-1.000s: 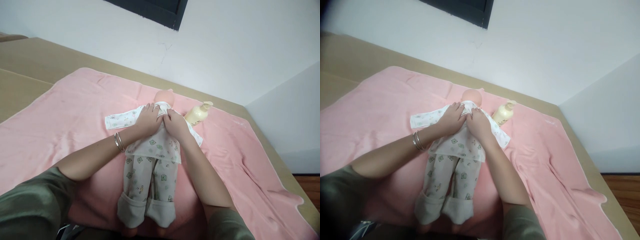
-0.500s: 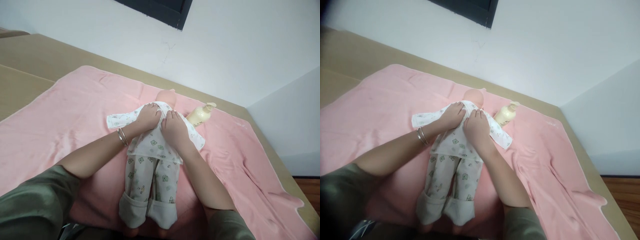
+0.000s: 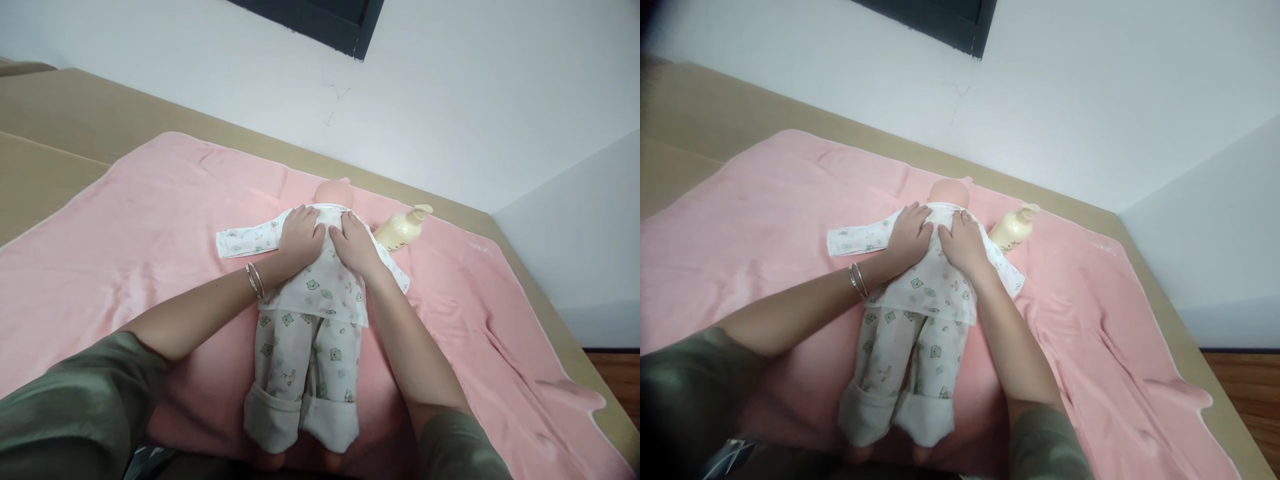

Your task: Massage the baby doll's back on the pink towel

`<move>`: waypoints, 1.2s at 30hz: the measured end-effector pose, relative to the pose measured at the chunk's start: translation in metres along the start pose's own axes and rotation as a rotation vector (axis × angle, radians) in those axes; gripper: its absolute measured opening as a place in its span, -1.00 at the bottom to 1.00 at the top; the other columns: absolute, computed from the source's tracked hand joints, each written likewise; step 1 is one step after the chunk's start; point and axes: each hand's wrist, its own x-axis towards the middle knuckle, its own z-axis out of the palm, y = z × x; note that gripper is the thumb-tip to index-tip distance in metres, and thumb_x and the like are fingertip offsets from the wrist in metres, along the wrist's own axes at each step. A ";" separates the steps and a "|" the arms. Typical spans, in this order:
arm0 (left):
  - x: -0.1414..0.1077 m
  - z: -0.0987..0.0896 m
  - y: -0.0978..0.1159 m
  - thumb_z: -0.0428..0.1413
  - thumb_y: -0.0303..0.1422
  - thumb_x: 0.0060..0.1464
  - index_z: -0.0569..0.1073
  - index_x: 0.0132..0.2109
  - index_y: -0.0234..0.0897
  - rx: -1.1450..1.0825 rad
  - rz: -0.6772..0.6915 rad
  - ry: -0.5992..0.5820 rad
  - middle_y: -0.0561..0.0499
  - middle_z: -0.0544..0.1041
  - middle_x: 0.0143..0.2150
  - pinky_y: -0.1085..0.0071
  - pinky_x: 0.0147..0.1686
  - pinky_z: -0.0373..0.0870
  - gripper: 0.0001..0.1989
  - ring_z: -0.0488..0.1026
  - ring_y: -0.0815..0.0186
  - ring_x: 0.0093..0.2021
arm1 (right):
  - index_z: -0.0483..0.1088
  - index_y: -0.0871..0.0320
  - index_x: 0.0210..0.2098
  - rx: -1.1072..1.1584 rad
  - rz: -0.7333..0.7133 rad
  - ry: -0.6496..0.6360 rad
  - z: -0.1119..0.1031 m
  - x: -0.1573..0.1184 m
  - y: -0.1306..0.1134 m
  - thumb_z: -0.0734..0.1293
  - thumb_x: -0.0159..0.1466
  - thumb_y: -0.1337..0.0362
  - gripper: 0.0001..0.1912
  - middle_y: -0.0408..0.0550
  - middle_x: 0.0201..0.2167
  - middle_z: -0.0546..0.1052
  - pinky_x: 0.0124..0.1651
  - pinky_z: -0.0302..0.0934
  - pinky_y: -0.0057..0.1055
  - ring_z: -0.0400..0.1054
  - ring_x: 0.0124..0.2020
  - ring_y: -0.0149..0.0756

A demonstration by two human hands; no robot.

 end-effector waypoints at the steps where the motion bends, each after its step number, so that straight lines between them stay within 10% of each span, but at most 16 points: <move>1: -0.001 0.001 0.000 -0.14 -0.39 0.30 0.50 0.16 -0.49 -0.031 -0.010 0.010 -0.28 0.55 0.23 -0.04 0.47 0.17 -0.54 0.36 -0.04 0.37 | 0.21 0.40 0.39 0.034 0.010 -0.001 -0.003 -0.002 -0.003 0.12 0.43 0.12 -0.34 0.36 0.48 0.21 0.54 -0.05 0.15 0.01 0.54 0.15; 6: -0.004 0.005 -0.004 -0.15 -0.38 0.29 0.52 0.19 -0.44 -0.141 -0.008 0.028 -0.21 0.55 0.28 -0.08 0.53 0.09 -0.50 0.33 0.00 0.43 | 0.03 0.29 0.50 0.124 0.004 0.130 -0.017 -0.020 -0.027 0.12 0.44 0.15 -0.29 0.19 0.59 -0.06 0.58 -0.10 0.10 -0.19 0.61 0.02; 19: -0.004 0.006 -0.008 -0.13 -0.37 0.25 0.55 0.16 -0.36 -0.170 -0.018 0.067 -0.16 0.60 0.22 0.01 0.46 0.22 -0.51 0.45 0.08 0.31 | 0.24 0.41 0.40 -0.049 -0.054 0.221 0.010 -0.024 -0.033 0.07 0.42 0.30 -0.39 0.31 0.49 0.21 0.54 -0.01 0.06 0.06 0.52 0.07; 36: -0.002 0.000 -0.004 -0.13 -0.38 0.23 0.54 0.14 -0.46 -0.157 -0.011 0.025 -0.26 0.59 0.21 0.10 0.36 0.33 -0.51 0.48 0.06 0.22 | 0.23 0.37 0.41 -0.097 -0.014 0.076 -0.003 -0.022 -0.029 0.12 0.42 0.28 -0.39 0.33 0.55 0.05 0.53 -0.10 0.22 -0.11 0.57 0.25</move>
